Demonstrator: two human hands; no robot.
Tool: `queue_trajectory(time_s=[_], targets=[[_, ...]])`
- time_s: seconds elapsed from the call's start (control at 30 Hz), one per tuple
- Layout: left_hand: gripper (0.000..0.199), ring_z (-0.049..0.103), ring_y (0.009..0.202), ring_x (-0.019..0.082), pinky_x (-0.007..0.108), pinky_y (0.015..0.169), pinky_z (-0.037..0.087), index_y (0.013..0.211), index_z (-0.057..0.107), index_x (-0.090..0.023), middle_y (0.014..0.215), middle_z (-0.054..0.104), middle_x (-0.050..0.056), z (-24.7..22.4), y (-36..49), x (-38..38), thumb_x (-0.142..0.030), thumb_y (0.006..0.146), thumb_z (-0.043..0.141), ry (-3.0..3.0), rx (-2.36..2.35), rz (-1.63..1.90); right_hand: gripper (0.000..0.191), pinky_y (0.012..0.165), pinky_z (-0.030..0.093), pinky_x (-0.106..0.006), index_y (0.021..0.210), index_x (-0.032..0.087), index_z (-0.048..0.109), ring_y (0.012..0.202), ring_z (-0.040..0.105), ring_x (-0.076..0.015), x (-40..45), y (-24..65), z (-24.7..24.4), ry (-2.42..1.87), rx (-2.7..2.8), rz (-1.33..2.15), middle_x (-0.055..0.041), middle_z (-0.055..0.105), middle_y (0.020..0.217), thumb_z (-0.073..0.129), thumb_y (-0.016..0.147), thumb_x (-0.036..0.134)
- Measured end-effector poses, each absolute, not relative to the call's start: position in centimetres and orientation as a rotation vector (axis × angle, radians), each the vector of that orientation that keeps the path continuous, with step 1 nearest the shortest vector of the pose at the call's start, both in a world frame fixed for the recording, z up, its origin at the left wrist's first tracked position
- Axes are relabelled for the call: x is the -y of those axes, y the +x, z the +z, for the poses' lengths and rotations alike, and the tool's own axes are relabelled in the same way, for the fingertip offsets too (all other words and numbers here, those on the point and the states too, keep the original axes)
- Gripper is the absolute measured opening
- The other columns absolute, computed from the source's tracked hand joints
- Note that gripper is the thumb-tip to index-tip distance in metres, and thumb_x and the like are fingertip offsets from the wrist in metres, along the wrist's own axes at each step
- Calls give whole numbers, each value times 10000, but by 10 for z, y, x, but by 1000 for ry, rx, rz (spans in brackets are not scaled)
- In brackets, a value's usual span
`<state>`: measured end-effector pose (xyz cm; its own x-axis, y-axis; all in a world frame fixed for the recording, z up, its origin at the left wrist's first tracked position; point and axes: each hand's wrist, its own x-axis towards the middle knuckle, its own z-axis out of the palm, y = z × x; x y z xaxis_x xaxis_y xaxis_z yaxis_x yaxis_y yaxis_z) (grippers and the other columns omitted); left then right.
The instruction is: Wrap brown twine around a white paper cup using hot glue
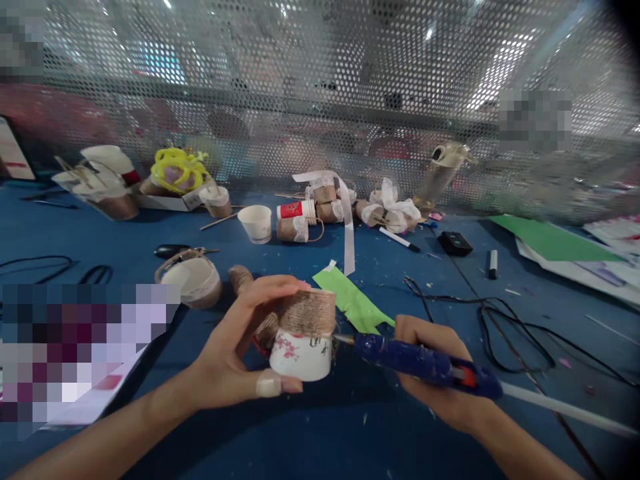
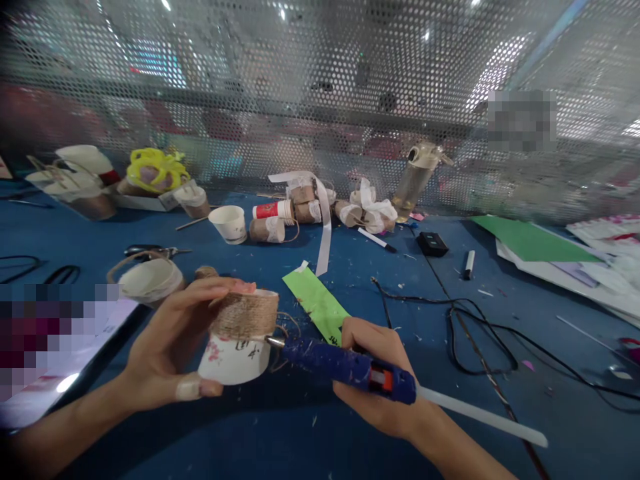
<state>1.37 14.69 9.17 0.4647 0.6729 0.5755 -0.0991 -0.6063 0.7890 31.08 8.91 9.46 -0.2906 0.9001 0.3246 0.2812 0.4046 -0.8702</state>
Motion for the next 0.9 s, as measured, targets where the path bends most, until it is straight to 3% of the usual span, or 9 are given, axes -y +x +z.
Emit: queue_trajectory(time_s=[0.43, 0.67, 0.9], targets=[[927, 503, 1273, 333, 559, 1114, 439, 1435, 436, -308, 1350, 481, 117, 92, 14, -143, -370, 641, 910, 2141, -556, 1143, 244, 533, 256, -258, 739, 226, 395, 559, 374, -101, -85, 305, 98, -987, 1939, 738, 59, 407, 662, 633, 782, 204], [922, 541, 1211, 324, 483, 1056, 483, 1434, 462, -327, 1301, 505, 100, 101, 16, -137, -599, 637, 836, 2193, -747, 1090, 264, 540, 238, -270, 758, 231, 378, 563, 377, -107, -82, 308, 94, -963, 1972, 720, 57, 404, 668, 641, 761, 229], [874, 526, 1197, 319, 452, 1012, 529, 1422, 488, -300, 1290, 474, 115, 101, 14, -141, -608, 671, 812, 2164, -637, 1081, 250, 534, 250, -261, 743, 229, 373, 555, 384, -101, -82, 307, 98, -960, 1979, 704, 58, 412, 658, 620, 754, 196]])
